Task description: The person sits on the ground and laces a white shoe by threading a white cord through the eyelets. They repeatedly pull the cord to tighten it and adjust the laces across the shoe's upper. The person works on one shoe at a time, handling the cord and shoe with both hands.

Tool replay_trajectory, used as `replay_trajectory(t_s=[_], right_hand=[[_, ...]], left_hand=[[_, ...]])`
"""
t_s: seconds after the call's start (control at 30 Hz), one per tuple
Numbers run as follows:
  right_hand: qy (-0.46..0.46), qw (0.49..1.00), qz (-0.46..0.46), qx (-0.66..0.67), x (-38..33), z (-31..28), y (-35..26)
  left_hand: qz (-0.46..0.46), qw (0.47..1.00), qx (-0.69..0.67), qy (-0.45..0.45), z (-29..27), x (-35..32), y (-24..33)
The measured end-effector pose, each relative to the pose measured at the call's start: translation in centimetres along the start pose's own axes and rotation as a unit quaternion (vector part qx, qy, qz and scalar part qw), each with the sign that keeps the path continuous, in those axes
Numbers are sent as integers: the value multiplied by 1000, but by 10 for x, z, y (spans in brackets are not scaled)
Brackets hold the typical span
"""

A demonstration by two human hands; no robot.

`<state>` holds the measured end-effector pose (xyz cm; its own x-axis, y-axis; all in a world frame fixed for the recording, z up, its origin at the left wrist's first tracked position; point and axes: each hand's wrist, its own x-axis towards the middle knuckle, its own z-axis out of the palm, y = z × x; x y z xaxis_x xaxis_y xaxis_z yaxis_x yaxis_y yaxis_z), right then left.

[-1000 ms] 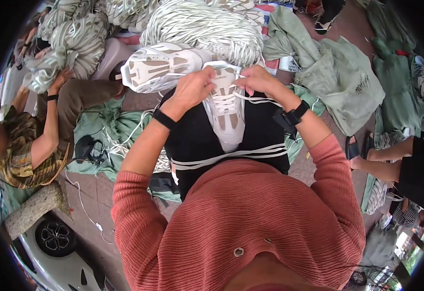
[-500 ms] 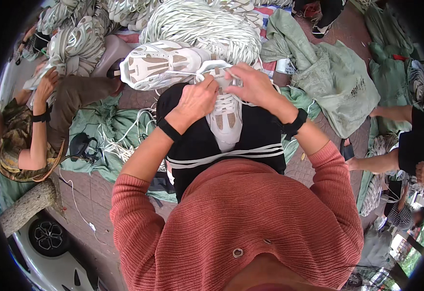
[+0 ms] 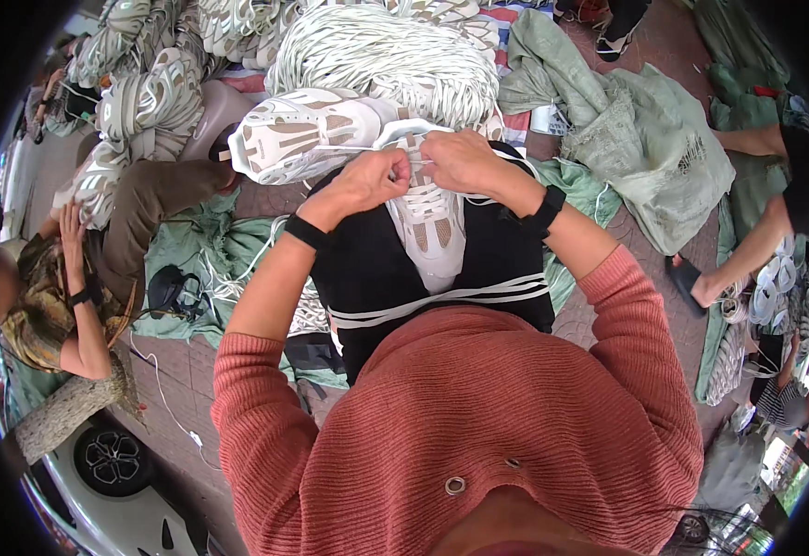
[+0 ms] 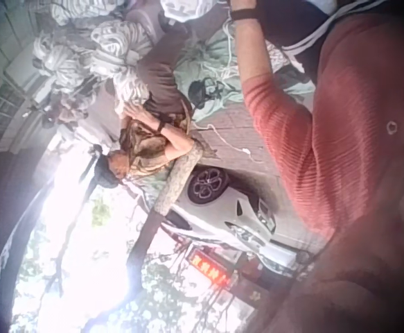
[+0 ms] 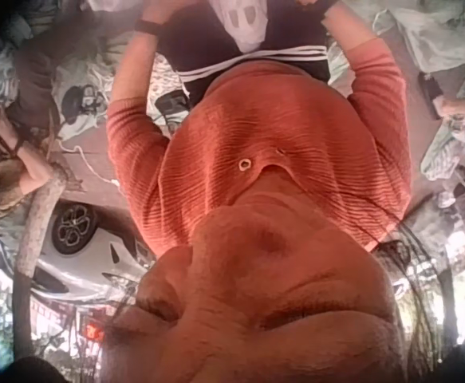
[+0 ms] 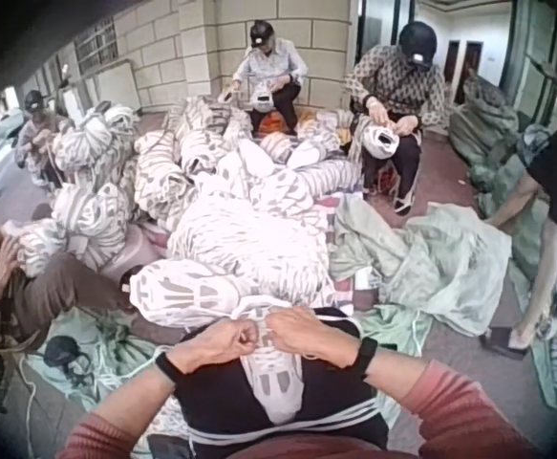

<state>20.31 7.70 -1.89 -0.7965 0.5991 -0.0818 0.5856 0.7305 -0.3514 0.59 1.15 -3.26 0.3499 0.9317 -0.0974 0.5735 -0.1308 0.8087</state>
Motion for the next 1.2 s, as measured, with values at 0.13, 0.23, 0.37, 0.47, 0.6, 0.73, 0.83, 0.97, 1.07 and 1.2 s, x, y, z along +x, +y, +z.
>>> replay_trajectory(t_s=[0.13,0.23,0.37,0.47,0.6,0.73,0.83,0.97,1.07,1.2], right_hand=[[-26,1000,-3,-11,12,0,5],[-161,987,25,-9,23,-21,2],[-165,986,-17,2,28,-14,15],[-150,989,5,-3,23,-14,10],[-56,998,-7,-23,16,-5,13],[-93,993,-69,-20,17,-4,24],[-137,981,-118,72,22,-11,37],[-181,957,-75,216,18,-23,39],[-155,961,-63,222,13,-22,39],[-56,982,-113,141,3,-11,39]], left_hand=[[-45,995,39,80,13,0,4],[-90,991,11,100,15,1,8],[-109,991,19,81,13,5,13],[-99,987,85,96,20,8,8],[-77,983,96,134,25,7,3],[-82,989,-78,97,14,3,-7],[-64,990,-92,88,10,-2,-5],[-71,989,59,118,20,-1,0],[-107,981,96,130,26,0,12],[-126,980,87,125,26,-2,20]])
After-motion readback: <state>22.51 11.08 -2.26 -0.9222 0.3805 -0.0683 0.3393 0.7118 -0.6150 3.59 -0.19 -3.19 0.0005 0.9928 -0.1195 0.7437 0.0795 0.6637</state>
